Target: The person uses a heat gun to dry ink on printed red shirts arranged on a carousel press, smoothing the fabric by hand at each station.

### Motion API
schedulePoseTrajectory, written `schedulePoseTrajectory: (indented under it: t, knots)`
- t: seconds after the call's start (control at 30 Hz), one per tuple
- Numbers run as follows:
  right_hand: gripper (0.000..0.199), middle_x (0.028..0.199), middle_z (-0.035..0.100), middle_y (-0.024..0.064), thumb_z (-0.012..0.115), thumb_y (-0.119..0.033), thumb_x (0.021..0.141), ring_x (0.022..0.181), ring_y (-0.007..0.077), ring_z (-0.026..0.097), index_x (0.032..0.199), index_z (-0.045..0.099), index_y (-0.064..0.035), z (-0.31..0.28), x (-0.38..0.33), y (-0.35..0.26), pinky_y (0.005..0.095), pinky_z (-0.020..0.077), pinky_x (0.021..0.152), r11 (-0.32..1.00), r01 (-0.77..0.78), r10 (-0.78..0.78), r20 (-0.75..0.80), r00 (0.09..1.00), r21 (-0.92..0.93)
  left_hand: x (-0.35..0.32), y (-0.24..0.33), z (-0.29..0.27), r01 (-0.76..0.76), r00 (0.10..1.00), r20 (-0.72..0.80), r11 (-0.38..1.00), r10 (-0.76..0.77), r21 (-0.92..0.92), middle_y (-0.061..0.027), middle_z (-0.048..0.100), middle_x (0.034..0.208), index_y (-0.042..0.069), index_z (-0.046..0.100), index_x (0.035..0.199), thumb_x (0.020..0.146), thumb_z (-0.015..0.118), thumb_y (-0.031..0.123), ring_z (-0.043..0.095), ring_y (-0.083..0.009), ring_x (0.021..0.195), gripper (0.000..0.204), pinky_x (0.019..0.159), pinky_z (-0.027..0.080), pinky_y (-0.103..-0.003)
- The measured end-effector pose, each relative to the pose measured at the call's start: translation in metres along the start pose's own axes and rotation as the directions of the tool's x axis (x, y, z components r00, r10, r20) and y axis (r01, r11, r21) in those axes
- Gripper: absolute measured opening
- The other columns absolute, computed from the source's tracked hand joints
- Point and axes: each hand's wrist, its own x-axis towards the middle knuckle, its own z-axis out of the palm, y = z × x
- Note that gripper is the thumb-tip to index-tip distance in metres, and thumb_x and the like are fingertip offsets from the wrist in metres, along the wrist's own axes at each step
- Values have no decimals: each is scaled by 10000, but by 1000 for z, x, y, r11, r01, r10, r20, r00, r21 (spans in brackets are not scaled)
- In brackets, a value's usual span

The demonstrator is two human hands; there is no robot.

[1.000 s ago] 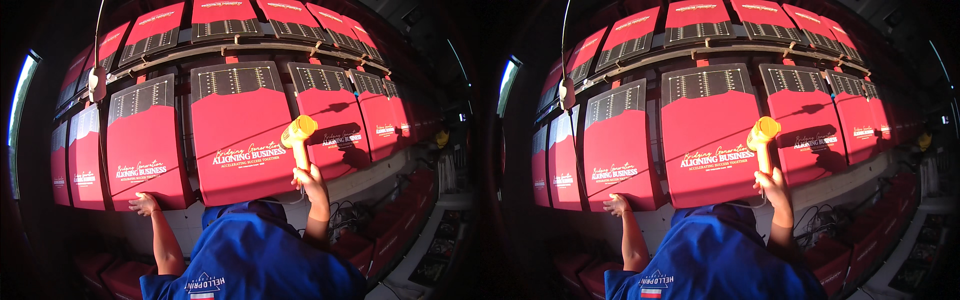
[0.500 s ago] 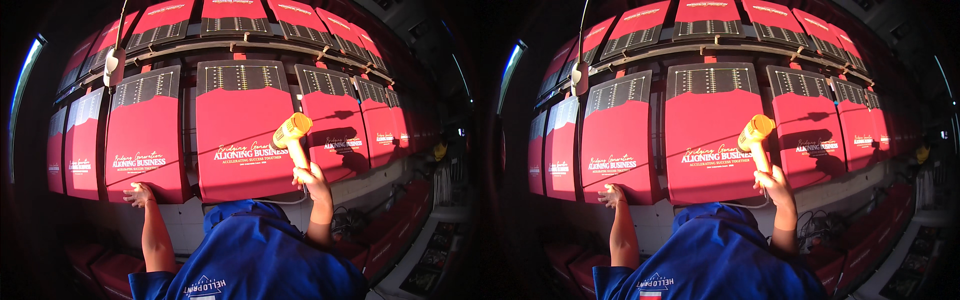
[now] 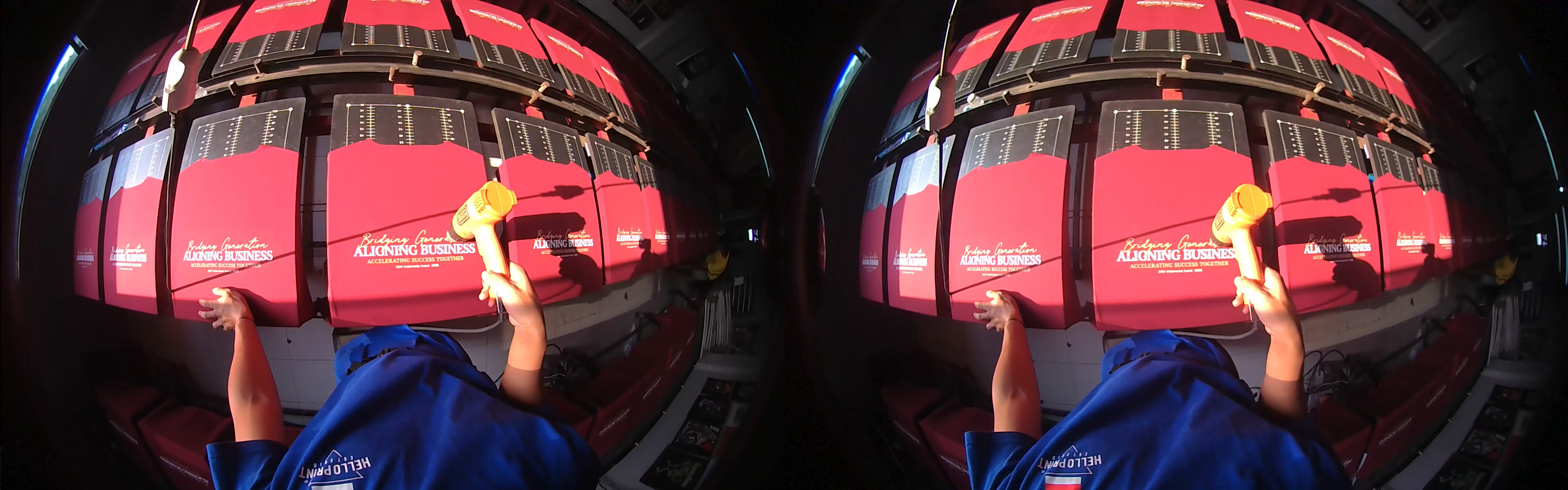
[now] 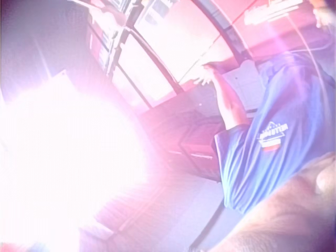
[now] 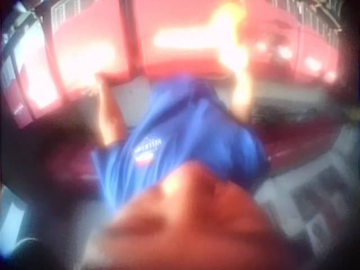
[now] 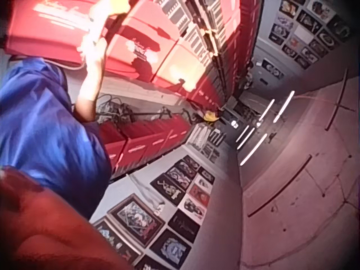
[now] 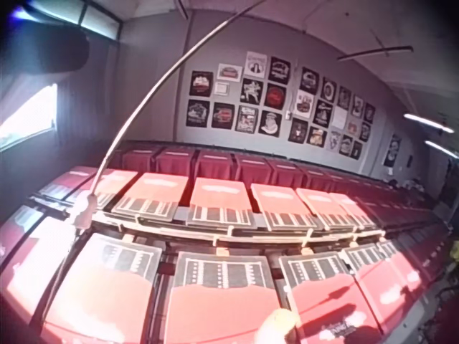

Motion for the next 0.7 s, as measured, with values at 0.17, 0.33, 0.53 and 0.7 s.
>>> schedulePoseTrajectory:
  t: [0.17, 0.33, 0.53, 0.7]
  knots:
    - [177, 723, 588, 32, 626, -165, 885, 600, 106, 604, 966, 557, -25, 12, -10, 2, 227, 457, 488, 997, -34, 33, -23, 999, -71, 3, 0, 7, -13, 1000, -18, 1000, 14, 27, -117, 227, 1542, 194, 307, 1474, 939, 385, 589, 459, -457, 1182, 669, 878, 483, -546]
    - [178, 728, 583, 26, 641, -167, 872, 600, 108, 603, 949, 559, -29, 14, -10, -9, 234, 460, 488, 997, -78, 78, 31, 996, -9, 10, -7, 12, -8, 1000, 3, 999, 8, -45, -134, 210, 1539, 198, 287, 1487, 890, 455, 635, 426, -496, 1209, 759, 887, 470, -587]
    - [169, 725, 584, 28, 639, -162, 871, 597, 108, 608, 935, 560, -28, 18, -6, -5, 238, 465, 480, 998, -48, 50, 79, 996, -34, 0, -2, 4, -10, 1000, -19, 1000, 11, 5, -116, 237, 1538, 192, 322, 1469, 937, 414, 570, 472, -441, 1163, 659, 875, 485, -537]
    - [170, 725, 588, 22, 638, -153, 872, 602, 102, 610, 953, 568, -21, 25, -4, 1, 232, 464, 482, 997, -39, 43, 58, 997, -60, 5, -3, 13, -2, 998, -55, 1000, 3, 9, -110, 264, 1527, 196, 343, 1460, 928, 437, 563, 475, -434, 1159, 653, 874, 484, -534]
